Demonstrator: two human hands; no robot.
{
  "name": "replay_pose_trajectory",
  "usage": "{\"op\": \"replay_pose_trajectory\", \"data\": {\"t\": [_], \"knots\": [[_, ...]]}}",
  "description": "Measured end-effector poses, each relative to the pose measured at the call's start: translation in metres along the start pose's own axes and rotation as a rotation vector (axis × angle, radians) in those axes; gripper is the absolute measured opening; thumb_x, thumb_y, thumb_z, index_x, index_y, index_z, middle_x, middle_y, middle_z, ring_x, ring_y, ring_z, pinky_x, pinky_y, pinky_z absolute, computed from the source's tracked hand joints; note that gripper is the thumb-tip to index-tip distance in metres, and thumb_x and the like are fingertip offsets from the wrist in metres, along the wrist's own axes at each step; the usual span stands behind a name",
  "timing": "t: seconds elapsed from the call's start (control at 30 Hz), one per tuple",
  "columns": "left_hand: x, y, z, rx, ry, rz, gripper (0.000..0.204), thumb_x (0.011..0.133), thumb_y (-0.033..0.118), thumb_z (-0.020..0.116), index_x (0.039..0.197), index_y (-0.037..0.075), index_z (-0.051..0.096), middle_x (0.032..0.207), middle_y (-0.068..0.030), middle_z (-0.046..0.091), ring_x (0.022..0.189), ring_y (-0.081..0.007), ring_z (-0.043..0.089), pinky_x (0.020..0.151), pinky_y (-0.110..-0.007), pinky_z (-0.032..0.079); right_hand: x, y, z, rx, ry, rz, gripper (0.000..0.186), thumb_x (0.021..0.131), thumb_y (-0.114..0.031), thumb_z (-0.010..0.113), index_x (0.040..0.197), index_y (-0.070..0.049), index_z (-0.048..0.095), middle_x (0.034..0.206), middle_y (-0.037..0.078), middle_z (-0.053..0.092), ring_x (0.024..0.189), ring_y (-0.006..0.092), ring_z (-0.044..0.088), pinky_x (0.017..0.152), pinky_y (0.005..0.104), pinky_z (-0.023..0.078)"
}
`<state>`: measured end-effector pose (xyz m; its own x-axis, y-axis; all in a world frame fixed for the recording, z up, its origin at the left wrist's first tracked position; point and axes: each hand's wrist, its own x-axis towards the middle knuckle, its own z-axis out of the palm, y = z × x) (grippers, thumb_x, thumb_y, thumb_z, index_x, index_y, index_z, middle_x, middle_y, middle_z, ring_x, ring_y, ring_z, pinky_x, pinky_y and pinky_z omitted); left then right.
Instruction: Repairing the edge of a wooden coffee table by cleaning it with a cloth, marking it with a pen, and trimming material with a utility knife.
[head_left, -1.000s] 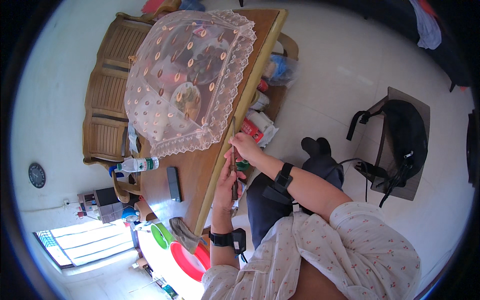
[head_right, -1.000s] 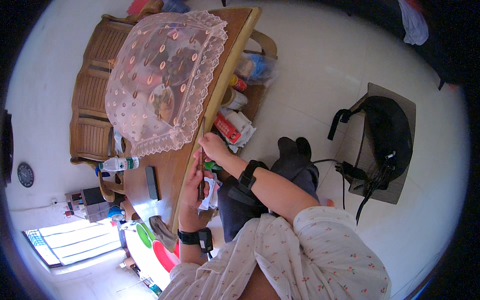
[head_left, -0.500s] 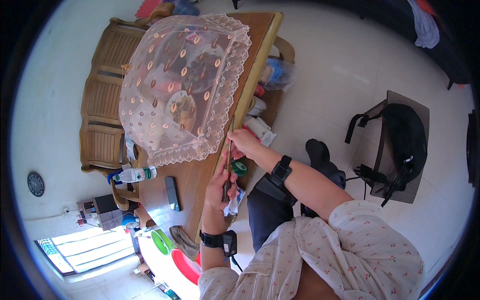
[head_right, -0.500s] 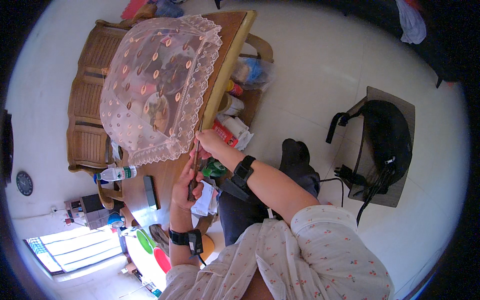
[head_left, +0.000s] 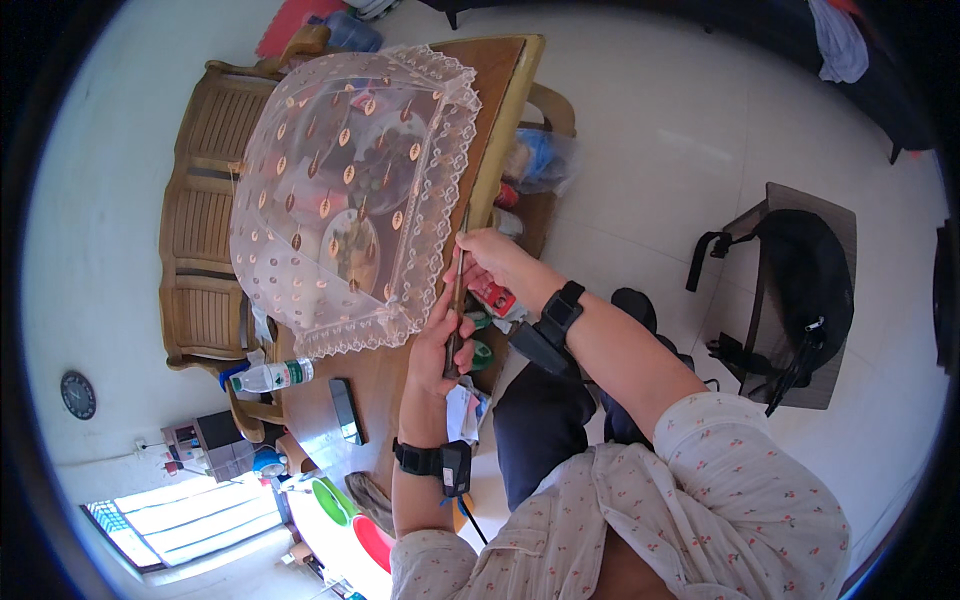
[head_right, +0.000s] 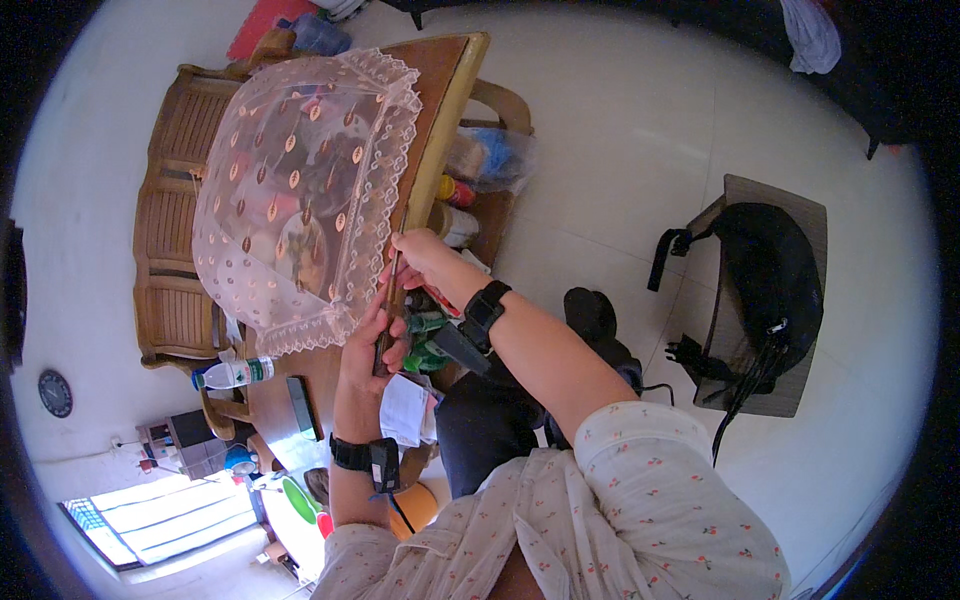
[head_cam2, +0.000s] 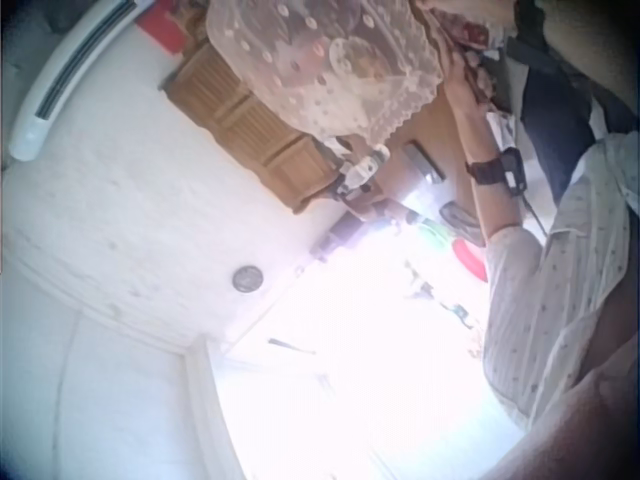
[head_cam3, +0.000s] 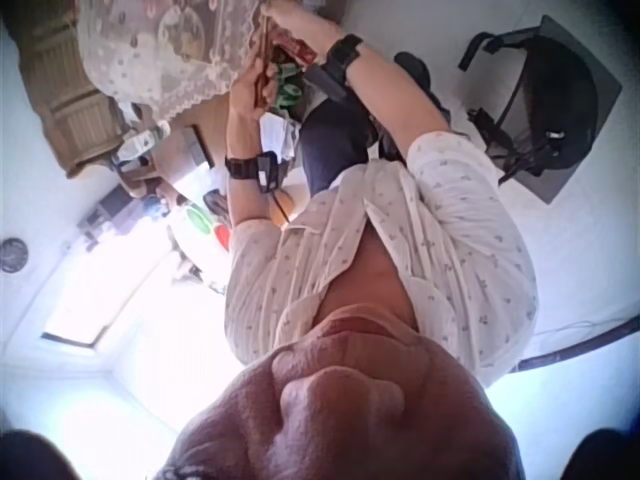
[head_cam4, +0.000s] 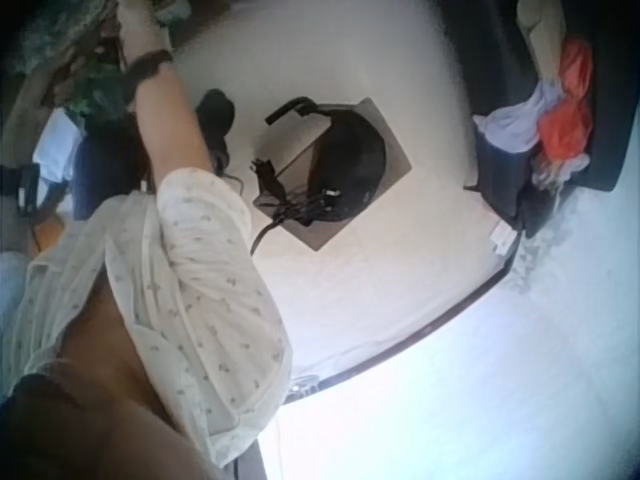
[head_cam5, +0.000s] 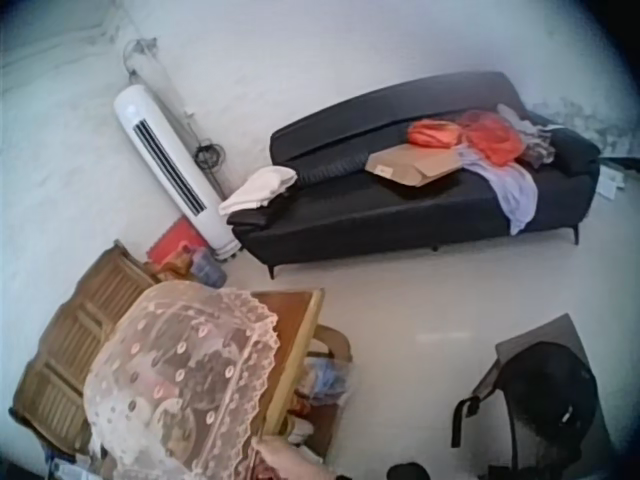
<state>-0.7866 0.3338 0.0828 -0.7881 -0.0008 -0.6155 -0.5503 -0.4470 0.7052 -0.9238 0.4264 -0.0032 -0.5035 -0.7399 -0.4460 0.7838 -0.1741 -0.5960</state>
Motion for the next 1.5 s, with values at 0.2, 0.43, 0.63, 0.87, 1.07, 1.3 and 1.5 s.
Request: {"op": "replay_pose_trajectory", "data": {"t": [0.2,0.43,0.63,0.87,1.07,1.3,1.5], "knots": [[0.025,0.003,0.021,0.029,0.025,0.027,0.051,0.092,0.024,0.045,0.139,0.024,0.026,0.079,-0.0039,0.047,0.043,-0.0106,0.041,0.035,-0.022,0.034,0.001,-0.024,-0.017,-0.021,0.061,0.0,0.029,0.095,-0.035,0.033,0.089,-0.011,0.048,0.077,0.014,0.066,0.062,0.0176,0.061,0.053,0.0297,0.046],[0.047,-0.03,0.037,-0.213,0.047,0.079,0.03,0.092,0.028,0.044,0.116,0.01,0.047,0.077,-0.0037,0.052,0.05,-0.0139,0.047,0.038,-0.023,0.038,-0.01,0.021,-0.01,-0.19,0.248,-0.328,0.032,0.093,-0.035,0.041,0.105,-0.005,0.046,0.08,0.011,0.062,0.06,0.0138,0.057,0.05,0.0316,0.045],[0.036,-0.04,0.019,-0.355,0.051,-0.037,0.028,0.092,0.033,0.042,0.092,0.007,0.054,0.07,-0.0046,0.055,0.058,-0.0145,0.054,0.036,-0.023,0.043,-0.082,0.025,0.016,-0.256,0.312,-0.504,0.056,0.086,-0.026,0.054,0.132,-0.003,0.031,0.081,0.01,0.059,0.063,0.0194,0.058,0.052,0.0324,0.047],[0.037,-0.053,0.026,-0.28,0.121,0.039,0.029,0.093,0.033,0.041,0.094,0.007,0.055,0.072,-0.0057,0.058,0.055,-0.0155,0.055,0.039,-0.025,0.044,-0.065,0.034,0.006,-0.578,0.413,-0.449,0.064,0.081,-0.024,0.057,0.136,-0.006,0.031,0.086,0.014,0.06,0.074,0.0292,0.059,0.067,0.0398,0.047],[0.057,-0.041,0.034,1.164,0.401,0.391,0.037,0.093,0.033,0.039,0.091,0.006,0.063,0.07,-0.006,0.063,0.059,-0.0173,0.06,0.057,-0.028,0.047,-0.065,0.031,-0.027,-0.701,0.647,-0.659,0.049,0.084,-0.013,0.047,0.132,-0.007,0.038,0.096,0.021,0.059,0.088,0.0349,0.058,0.075,0.044,0.045],[0.123,-0.031,0.048,-0.006,0.027,0.402,0.032,0.094,0.029,0.043,0.111,0.003,0.052,0.093,-0.0084,0.062,0.085,-0.0185,0.059,0.073,-0.032,0.047,-0.061,0.031,-0.026,-0.792,0.468,-0.352,0.063,0.087,-0.006,0.044,0.143,-0.016,0.015,0.098,0.012,0.054,0.066,0.016,0.056,0.053,0.0287,0.05],[0.123,-0.023,0.034,-0.166,0.041,0.215,0.025,0.093,0.022,0.042,0.101,0.001,0.053,0.092,-0.0137,0.063,0.084,-0.0218,0.06,0.07,-0.032,0.05,-0.094,0.016,0.003,-0.417,0.199,-0.37,0.063,0.087,-0.009,0.042,0.142,-0.007,0.01,0.118,0.02,0.048,0.068,0.0223,0.06,0.057,0.034,0.05]]}}
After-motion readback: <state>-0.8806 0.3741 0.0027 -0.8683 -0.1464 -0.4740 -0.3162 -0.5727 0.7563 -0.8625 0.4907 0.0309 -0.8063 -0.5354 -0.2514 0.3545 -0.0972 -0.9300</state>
